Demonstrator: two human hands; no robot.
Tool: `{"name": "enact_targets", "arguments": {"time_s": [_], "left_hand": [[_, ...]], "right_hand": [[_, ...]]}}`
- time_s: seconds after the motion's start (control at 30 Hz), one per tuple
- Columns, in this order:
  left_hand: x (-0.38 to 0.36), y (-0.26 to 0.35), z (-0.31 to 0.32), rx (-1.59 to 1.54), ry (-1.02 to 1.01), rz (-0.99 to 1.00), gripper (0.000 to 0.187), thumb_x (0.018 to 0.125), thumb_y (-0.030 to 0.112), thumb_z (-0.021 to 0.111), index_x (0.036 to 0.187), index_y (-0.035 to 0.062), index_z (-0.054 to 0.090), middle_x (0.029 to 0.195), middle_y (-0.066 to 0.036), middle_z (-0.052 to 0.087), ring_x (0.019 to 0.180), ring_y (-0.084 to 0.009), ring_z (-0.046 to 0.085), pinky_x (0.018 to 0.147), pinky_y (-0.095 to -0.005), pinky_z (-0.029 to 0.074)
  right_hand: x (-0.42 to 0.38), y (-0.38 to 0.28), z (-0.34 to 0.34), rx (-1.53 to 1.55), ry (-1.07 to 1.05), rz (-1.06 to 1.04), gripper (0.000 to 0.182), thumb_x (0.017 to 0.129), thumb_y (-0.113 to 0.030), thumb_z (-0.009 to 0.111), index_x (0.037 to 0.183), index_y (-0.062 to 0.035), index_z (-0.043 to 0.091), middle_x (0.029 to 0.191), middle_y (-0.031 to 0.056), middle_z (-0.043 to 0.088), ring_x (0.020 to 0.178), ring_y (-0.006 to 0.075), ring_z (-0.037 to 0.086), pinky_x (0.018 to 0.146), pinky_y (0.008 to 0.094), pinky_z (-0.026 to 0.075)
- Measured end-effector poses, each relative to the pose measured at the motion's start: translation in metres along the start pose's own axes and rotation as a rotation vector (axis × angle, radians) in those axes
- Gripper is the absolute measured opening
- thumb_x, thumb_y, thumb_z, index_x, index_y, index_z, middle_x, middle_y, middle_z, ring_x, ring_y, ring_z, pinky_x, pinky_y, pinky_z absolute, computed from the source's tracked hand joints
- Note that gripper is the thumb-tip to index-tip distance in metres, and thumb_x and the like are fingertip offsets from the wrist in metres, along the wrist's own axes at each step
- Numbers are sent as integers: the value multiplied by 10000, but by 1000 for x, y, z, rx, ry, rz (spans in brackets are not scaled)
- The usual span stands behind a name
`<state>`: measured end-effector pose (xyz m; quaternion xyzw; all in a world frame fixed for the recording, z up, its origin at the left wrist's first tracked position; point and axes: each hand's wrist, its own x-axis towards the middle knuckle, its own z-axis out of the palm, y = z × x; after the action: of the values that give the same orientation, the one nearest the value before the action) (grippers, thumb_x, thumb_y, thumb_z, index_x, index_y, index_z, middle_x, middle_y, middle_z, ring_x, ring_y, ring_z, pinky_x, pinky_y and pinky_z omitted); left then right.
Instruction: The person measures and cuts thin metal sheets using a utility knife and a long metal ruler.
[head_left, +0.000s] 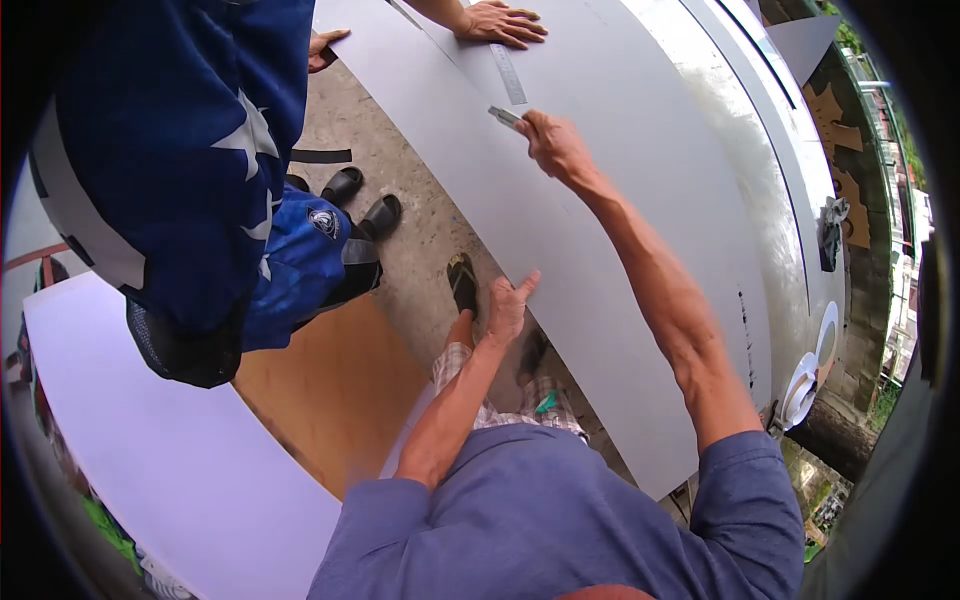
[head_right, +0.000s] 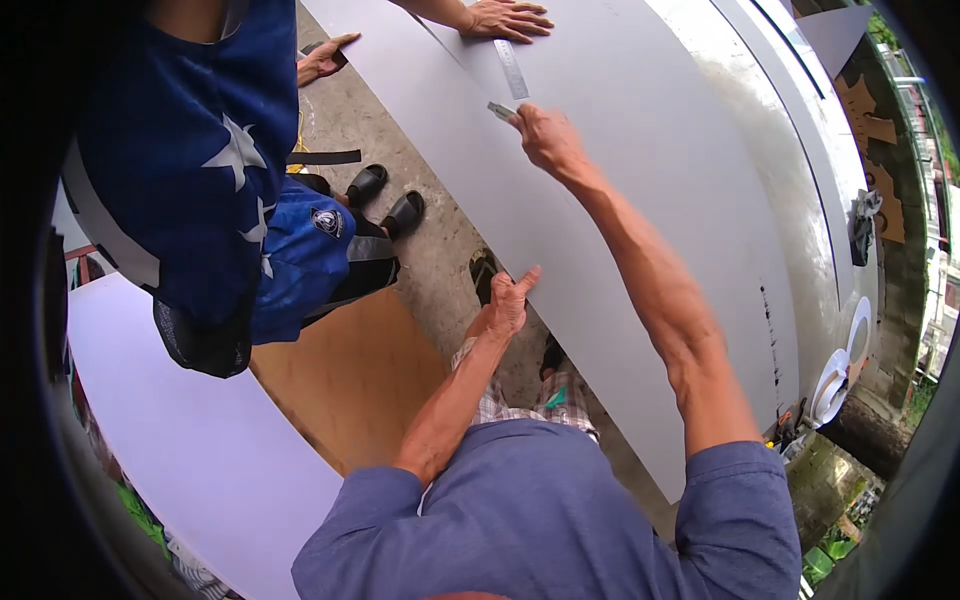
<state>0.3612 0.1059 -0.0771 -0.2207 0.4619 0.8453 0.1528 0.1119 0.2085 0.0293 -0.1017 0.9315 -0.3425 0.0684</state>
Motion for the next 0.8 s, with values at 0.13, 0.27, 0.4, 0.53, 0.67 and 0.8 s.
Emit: {"name": "enact_targets", "arguments": {"time_s": [0.13, 0.27, 0.4, 0.53, 0.67, 0.8], "left_hand": [[-4, 17, 5, 69, 18, 10, 241, 915, 225, 724, 849, -5, 698, 792, 28, 635, 703, -70, 526, 628, -253, 449], [-2, 15, -5, 68, 24, -19, 286, 920, 252, 720, 827, -16, 688, 777, 29, 628, 694, -67, 518, 615, -255, 441], [-8, 45, 5, 98, 27, -58, 300, 922, 260, 717, 817, -19, 682, 766, 26, 624, 689, -65, 515, 611, -251, 441], [-5, 37, 3, 64, 33, -65, 310, 918, 264, 720, 799, -18, 674, 746, 31, 613, 677, -63, 508, 596, -253, 435], [-8, 36, -1, 175, 39, -60, 310, 912, 257, 723, 757, -3, 655, 718, 49, 587, 651, -54, 486, 563, -256, 412], [-10, 23, -5, 91, 24, -57, 299, 918, 235, 714, 734, 10, 642, 703, 57, 572, 630, -47, 471, 544, -252, 396]], "right_hand": [[106, -18, 19, -160, 81, -70, 305, 990, -279, 548, 909, 11, 597, 811, 250, 669, 798, 442, 657, 677, 514, 502], [155, -25, 35, -291, 108, -174, 327, 1009, -317, 525, 942, -13, 623, 777, 239, 657, 698, 398, 638, 631, 511, 466], [175, -29, 36, -379, 24, -190, 294, 999, -288, 541, 922, -23, 642, 818, 216, 677, 739, 379, 656, 641, 494, 486], [184, -30, 35, -427, -53, -169, 235, 968, -254, 574, 934, -47, 680, 925, 206, 703, 850, 388, 684, 717, 481, 532], [184, -42, 30, -494, -66, -226, 170, 962, -156, 585, 1004, -45, 706, 865, 182, 704, 783, 337, 681, 679, 466, 528], [174, -53, 20, -616, -197, -177, 161, 921, -126, 621, 1028, -78, 731, 887, 145, 715, 842, 317, 690, 735, 434, 533]]}}
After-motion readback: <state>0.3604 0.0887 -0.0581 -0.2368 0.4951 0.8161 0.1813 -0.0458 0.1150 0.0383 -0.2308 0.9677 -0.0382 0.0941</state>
